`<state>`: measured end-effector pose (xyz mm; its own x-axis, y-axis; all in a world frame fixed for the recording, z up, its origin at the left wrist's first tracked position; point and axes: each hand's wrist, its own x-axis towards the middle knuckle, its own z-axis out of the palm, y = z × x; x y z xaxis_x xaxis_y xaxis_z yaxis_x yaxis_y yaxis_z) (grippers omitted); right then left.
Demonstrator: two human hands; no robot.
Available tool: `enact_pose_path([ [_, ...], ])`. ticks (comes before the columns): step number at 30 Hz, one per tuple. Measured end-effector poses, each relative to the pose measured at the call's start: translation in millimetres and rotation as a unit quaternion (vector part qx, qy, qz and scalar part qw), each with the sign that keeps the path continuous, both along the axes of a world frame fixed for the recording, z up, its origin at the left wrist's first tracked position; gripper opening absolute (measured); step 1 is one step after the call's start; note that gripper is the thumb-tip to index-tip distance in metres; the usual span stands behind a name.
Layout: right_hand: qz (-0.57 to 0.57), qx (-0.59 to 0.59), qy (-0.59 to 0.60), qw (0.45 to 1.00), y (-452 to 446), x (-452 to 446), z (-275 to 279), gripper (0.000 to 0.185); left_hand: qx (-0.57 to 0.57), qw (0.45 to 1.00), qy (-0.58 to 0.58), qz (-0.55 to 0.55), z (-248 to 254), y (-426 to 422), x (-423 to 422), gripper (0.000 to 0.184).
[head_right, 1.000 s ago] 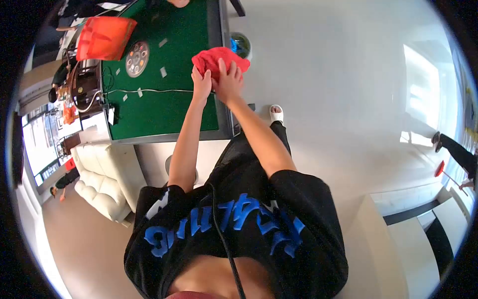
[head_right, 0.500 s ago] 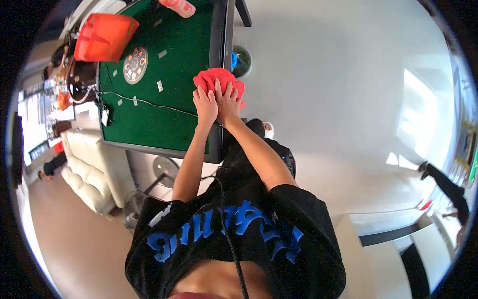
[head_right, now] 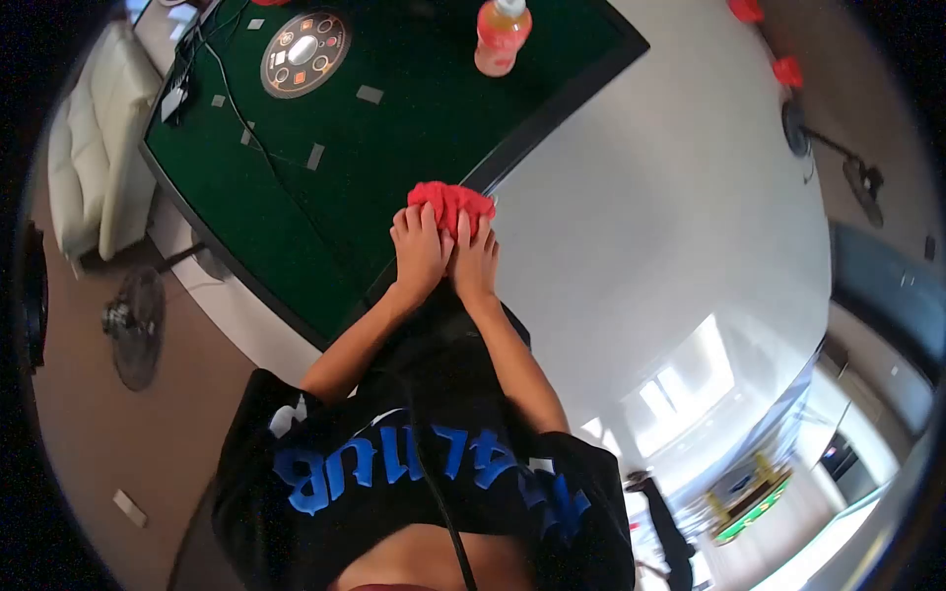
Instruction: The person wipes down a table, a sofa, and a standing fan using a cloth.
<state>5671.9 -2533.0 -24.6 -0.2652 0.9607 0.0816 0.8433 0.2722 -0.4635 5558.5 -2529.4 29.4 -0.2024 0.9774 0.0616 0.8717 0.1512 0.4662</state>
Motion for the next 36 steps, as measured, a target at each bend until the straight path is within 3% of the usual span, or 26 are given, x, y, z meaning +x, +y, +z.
enact_pose_path([
  [4, 0.015, -0.015, -0.035, 0.999, 54.4, 28.6, 2.8, 0.057, 0.012, 0.999, -0.031, 0.025, 0.2, 42.1, 24.7, 0.052],
  [9, -0.036, -0.093, -0.055, 0.994, 159.0, 79.0, 27.8, 0.066, 0.137, 0.988, -0.056, -0.05, -3.6, 157.0, 64.3, 0.045],
  [13, -0.047, -0.177, -0.097, 0.978, 234.9, 103.2, 60.7, 0.067, 0.152, 0.985, -0.042, -0.075, -9.7, 219.4, 80.0, 0.045],
  [15, -0.026, -0.141, -0.002, 0.99, 231.2, 113.8, 32.4, 0.07, 0.147, 0.987, -0.023, -0.058, -13.6, 218.6, 89.3, 0.041],
  [16, -0.006, -0.12, 0.044, 0.992, 238.7, 118.4, 21.2, 0.072, 0.134, 0.99, -0.021, -0.043, -11.1, 207.9, 92.3, 0.039],
  [18, 0.004, -0.108, 0.009, 0.994, 218.7, 110.9, 23.7, 0.076, 0.138, 0.99, -0.006, 0.008, -9.9, 176.1, 91.3, 0.038],
  [19, -0.012, -0.189, 0.061, 0.98, 199.1, 105.2, 35.1, 0.077, 0.156, 0.987, -0.001, 0.029, -10.3, 150.9, 94.2, 0.039],
  [23, 0.172, -0.132, 0.149, 0.965, 111.3, 98.7, 3.2, 0.07, 0.137, 0.981, 0.016, 0.136, -10.1, 41.3, 83.3, 0.035],
  [25, 0.242, -0.219, 0.169, 0.93, 72.9, 93.8, 15.3, 0.061, 0.108, 0.976, 0.02, 0.188, -4.6, -10.5, 72.3, 0.032],
  [28, 0.334, -0.222, 0.196, 0.895, 21.3, 94.7, 22.0, 0.051, 0.055, 0.979, 0.011, 0.198, -2.9, -91.3, 62.8, 0.029],
  [31, 0.387, -0.288, 0.148, 0.863, -29.9, 98.9, 7.9, 0.038, 0.098, 0.952, -0.136, 0.257, -6.4, -184.4, 57.9, 0.031],
  [32, 0.435, -0.239, 0.17, 0.851, -50.9, 97.0, -0.6, 0.035, 0.113, 0.932, -0.199, 0.282, -8.6, -218.7, 53.3, 0.03],
  [35, 0.43, -0.325, 0.127, 0.833, -113.1, 69.3, 3.3, 0.037, 0.2, 0.857, -0.277, 0.386, -22.4, -321.3, 35.2, 0.02],
  [36, 0.407, -0.391, 0.234, 0.792, -136.5, 53.6, -25.9, 0.04, 0.193, 0.791, -0.402, 0.42, -43.9, -355.8, 23.6, 0.018],
])
